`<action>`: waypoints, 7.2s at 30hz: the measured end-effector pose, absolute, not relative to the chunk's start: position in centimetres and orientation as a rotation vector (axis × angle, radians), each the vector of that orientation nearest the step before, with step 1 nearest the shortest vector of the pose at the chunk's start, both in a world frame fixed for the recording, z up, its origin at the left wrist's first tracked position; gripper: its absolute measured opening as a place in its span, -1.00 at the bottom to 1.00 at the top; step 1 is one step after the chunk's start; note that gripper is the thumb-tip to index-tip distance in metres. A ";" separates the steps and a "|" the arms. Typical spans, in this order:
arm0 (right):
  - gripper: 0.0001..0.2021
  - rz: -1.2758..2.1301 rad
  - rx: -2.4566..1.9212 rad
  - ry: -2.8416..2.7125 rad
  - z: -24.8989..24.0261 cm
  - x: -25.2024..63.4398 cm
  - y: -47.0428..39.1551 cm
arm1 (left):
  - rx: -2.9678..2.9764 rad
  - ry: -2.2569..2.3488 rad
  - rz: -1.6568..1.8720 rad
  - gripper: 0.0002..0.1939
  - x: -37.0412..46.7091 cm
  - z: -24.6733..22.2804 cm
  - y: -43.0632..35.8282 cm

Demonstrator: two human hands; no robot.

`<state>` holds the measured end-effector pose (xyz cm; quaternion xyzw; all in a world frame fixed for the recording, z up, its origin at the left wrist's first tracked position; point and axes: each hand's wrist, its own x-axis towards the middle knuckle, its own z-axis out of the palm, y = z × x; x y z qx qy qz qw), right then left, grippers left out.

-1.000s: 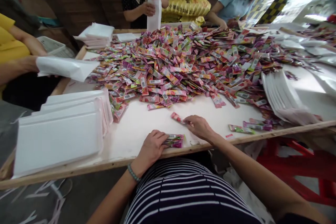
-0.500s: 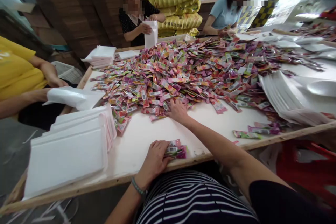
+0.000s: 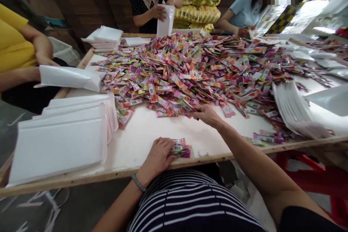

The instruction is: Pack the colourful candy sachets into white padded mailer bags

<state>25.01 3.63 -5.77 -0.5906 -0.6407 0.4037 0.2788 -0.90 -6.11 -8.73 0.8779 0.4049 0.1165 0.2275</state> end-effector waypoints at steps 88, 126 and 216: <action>-0.82 0.396 -1.565 -2.191 -7.5 23.8 4.2 | 2.382 1.536 0.287 -0.08 -2.9 -8.3 -5.7; -0.25 0.394 -0.984 -2.853 -10.0 19.8 -4.0 | 2.058 1.615 0.343 -0.28 -0.3 -7.8 -5.1; -0.77 0.109 -0.591 -2.196 11.0 17.5 -0.8 | 1.408 1.482 1.526 -0.87 -4.3 5.7 -3.8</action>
